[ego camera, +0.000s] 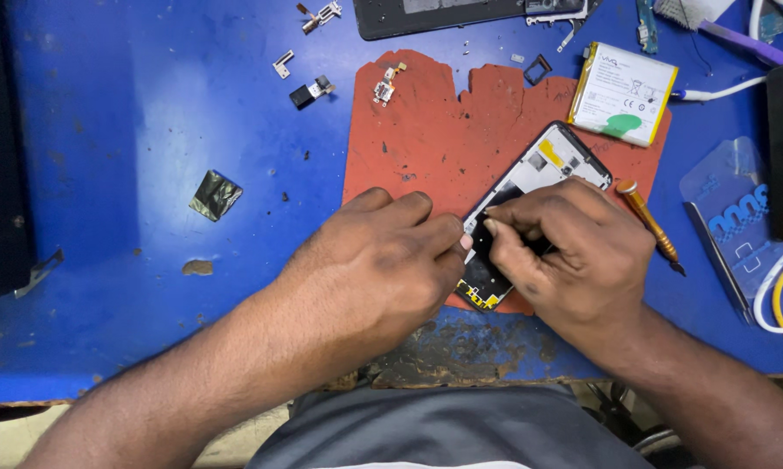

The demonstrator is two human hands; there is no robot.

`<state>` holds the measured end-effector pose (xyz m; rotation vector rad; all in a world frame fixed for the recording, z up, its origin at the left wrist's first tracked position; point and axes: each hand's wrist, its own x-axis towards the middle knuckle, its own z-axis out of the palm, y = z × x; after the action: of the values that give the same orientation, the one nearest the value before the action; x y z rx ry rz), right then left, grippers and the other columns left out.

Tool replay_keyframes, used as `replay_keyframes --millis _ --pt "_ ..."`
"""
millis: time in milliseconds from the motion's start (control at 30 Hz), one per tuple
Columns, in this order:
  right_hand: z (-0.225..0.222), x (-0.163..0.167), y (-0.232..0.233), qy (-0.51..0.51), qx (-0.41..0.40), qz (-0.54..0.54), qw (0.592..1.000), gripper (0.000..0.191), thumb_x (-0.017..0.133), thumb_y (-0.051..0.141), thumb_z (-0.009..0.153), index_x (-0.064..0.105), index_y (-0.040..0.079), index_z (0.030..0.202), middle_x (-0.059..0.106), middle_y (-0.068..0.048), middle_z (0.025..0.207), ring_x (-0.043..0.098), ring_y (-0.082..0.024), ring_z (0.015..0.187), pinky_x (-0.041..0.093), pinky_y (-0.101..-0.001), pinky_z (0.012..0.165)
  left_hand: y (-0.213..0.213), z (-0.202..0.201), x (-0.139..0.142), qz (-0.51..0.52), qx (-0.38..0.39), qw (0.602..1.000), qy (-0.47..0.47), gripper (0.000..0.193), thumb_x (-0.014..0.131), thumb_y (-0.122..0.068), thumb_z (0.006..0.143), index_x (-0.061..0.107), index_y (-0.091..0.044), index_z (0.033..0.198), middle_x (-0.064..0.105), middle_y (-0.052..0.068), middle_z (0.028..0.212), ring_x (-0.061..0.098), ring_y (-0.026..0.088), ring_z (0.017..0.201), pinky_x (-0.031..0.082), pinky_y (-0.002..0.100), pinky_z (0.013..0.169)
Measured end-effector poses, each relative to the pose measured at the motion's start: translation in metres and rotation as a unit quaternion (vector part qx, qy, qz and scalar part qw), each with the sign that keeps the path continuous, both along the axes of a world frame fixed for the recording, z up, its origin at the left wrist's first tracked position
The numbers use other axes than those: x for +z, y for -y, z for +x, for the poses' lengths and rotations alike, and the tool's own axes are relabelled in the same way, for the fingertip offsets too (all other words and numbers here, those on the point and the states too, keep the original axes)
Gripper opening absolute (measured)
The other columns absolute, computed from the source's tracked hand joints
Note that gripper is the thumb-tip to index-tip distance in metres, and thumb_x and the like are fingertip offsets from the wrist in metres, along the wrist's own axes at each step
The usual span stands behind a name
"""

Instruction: The person repairs a smartphone at a workbench. They pry at the phone's edge, separate the back cover, press and seat internal components and the display assembly into the frame by hand, and pick up a screwdriver to work on the phone body.

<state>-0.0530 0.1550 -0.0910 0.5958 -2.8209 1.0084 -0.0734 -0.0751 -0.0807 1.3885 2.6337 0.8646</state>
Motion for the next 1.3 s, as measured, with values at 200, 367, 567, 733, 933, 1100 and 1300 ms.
replay_keyframes --millis 200,367,567,733,933,1100,1300 --pt "-0.0006 -0.0019 -0.0004 -0.003 -0.008 0.006 1.000 0.010 0.080 0.003 0.087 0.073 0.001 0.094 0.072 -0.009 0.090 0.068 -0.020 0.076 0.052 -0.0325 0.066 -0.0003 -0.0010 -0.0009 -0.005 -0.002 1.000 0.007 0.008 0.068 -0.014 0.075 0.069 -0.009 0.081 0.063 0.004 0.089 0.061 0.022 0.087 0.048 0.038 0.074" --pt "-0.0022 -0.0010 -0.0027 0.005 0.004 -0.014 1.000 0.011 0.079 0.003 0.085 0.071 0.002 0.093 0.071 -0.009 0.090 0.068 -0.019 0.075 0.052 -0.0331 0.067 -0.0005 -0.0018 -0.0009 0.003 -0.002 1.000 0.004 0.009 0.069 -0.014 0.073 0.069 -0.009 0.082 0.063 0.004 0.090 0.061 0.022 0.087 0.048 0.037 0.073" --pt "-0.0029 -0.0014 0.0006 -0.004 -0.021 0.012 1.000 0.011 0.082 0.003 0.087 0.072 0.001 0.092 0.072 -0.009 0.088 0.066 -0.020 0.071 0.051 -0.0340 0.064 -0.0033 -0.0028 -0.0022 0.004 -0.002 1.000 0.021 0.008 0.071 -0.014 0.073 0.069 -0.009 0.080 0.063 0.003 0.087 0.061 0.022 0.086 0.048 0.038 0.073" --pt "-0.0047 0.0005 0.0001 -0.012 0.017 -0.007 1.000 0.012 0.080 0.002 0.082 0.070 0.001 0.089 0.071 -0.009 0.087 0.067 -0.022 0.074 0.051 -0.0355 0.066 -0.0023 -0.0029 -0.0025 0.018 0.002 1.000 0.015 0.012 0.070 -0.013 0.072 0.070 -0.008 0.083 0.064 0.004 0.091 0.061 0.022 0.086 0.048 0.038 0.074" --pt "-0.0047 -0.0025 -0.0011 -0.004 -0.012 0.011 1.000 0.011 0.081 0.002 0.086 0.072 0.001 0.091 0.072 -0.008 0.089 0.066 -0.019 0.073 0.051 -0.0338 0.066 -0.0034 -0.0040 -0.0027 0.004 -0.003 1.000 0.023 0.012 0.070 -0.014 0.073 0.071 -0.008 0.083 0.064 0.003 0.089 0.061 0.022 0.086 0.048 0.038 0.073" --pt "-0.0046 -0.0044 -0.0038 -0.013 0.021 -0.001 1.000 0.013 0.081 0.003 0.084 0.070 0.002 0.091 0.071 -0.008 0.090 0.067 -0.021 0.077 0.051 -0.0338 0.066 -0.0010 -0.0050 -0.0023 0.009 -0.005 1.000 0.017 0.015 0.070 -0.013 0.072 0.071 -0.008 0.086 0.065 0.004 0.091 0.061 0.022 0.086 0.048 0.038 0.073" --pt "-0.0041 -0.0043 -0.0039 -0.010 -0.009 0.009 1.000 0.012 0.081 0.002 0.086 0.071 0.001 0.092 0.071 -0.009 0.089 0.066 -0.020 0.074 0.051 -0.0348 0.067 -0.0043 -0.0044 -0.0031 0.009 -0.002 1.000 0.025 0.014 0.070 -0.013 0.073 0.071 -0.008 0.086 0.065 0.004 0.092 0.061 0.023 0.087 0.048 0.038 0.073"
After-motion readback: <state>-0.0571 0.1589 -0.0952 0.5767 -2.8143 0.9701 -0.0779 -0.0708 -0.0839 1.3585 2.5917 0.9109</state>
